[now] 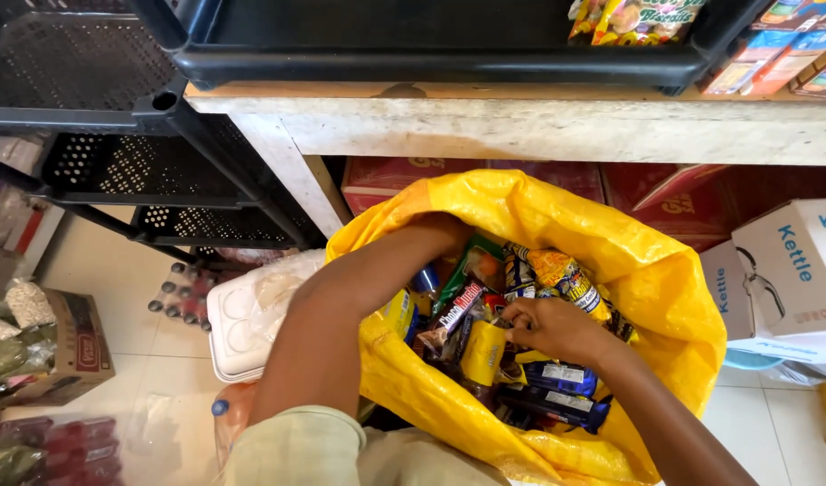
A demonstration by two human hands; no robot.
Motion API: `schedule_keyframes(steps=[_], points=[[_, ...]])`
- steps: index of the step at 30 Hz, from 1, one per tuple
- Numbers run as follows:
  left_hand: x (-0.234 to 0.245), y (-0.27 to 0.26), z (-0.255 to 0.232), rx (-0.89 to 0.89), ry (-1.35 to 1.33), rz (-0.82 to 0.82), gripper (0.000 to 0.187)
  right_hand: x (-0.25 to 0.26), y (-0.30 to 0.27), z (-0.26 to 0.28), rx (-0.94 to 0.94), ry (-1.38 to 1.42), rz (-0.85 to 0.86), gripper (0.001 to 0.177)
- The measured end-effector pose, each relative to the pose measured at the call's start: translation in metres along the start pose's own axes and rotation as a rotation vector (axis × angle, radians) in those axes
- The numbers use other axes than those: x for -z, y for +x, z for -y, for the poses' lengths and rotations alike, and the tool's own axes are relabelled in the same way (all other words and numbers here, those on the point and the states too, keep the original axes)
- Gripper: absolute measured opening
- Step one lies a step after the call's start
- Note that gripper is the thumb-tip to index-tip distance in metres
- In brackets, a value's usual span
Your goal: Restocking various packaged snack items from a large yellow bag onto a black plastic shelf.
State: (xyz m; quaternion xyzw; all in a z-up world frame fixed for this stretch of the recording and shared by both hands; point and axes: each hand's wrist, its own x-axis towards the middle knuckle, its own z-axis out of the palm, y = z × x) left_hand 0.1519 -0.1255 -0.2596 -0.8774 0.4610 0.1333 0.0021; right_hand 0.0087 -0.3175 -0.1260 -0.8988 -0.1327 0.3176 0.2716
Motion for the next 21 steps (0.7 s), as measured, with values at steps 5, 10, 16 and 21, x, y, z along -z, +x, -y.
schedule_keyframes(steps=[5,10,16,21], points=[[-0.072,0.035,0.032,0.016,0.009,-0.075,0.024,0.017,-0.004,0.002,-0.079,-0.025,-0.065,0.043],[0.103,-0.054,-0.053,0.014,0.254,0.097,0.016,0.033,-0.005,-0.026,-0.041,0.197,-0.185,0.057],[0.198,-0.106,-0.046,-0.088,-0.297,-0.282,0.020,0.065,-0.021,-0.003,0.225,0.557,-0.115,0.075],[0.226,-0.114,-0.023,0.038,-1.008,-0.283,0.037,0.080,-0.018,0.006,0.325,0.821,-0.133,0.058]])
